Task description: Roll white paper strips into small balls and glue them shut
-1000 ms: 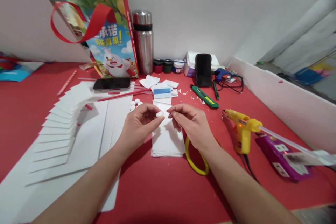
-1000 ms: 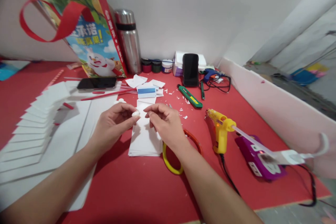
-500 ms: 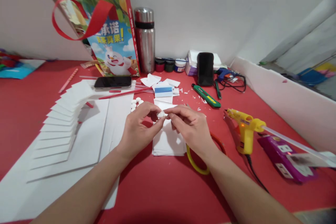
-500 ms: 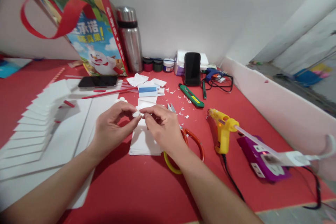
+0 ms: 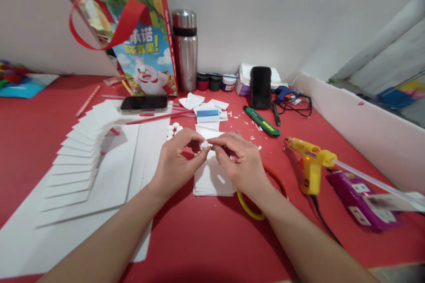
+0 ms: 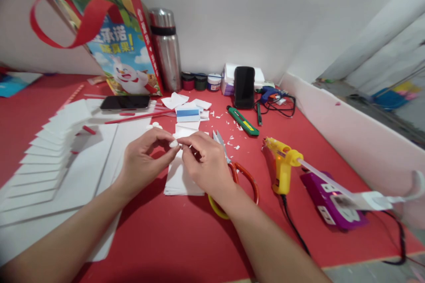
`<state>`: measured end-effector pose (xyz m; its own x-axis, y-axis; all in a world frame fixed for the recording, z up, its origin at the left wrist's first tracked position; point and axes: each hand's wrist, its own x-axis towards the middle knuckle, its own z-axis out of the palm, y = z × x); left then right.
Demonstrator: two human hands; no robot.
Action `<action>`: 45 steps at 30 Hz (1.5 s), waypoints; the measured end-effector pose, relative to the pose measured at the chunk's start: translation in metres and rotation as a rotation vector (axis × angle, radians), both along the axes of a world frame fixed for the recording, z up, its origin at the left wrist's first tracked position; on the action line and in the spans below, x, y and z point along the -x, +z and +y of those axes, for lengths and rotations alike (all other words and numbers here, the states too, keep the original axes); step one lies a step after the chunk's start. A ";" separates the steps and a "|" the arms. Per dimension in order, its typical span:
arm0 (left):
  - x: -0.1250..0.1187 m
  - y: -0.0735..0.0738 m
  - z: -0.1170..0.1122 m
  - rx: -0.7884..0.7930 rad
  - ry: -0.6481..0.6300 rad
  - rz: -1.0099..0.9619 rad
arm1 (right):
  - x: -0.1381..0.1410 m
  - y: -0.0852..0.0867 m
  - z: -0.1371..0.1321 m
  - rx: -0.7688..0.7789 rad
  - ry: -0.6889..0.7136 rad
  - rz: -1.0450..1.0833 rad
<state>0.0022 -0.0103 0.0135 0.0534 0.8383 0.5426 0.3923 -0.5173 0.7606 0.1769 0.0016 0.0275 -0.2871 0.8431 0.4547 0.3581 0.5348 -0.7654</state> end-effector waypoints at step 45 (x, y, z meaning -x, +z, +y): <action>0.003 -0.011 0.006 0.288 -0.088 -0.344 | -0.003 -0.006 0.002 -0.259 0.015 -0.086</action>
<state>-0.0010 -0.0043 0.0023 -0.0109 0.9580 0.2865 0.0556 -0.2855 0.9568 0.1796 0.0035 0.0212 -0.3460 0.6972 0.6279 0.4066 0.7145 -0.5693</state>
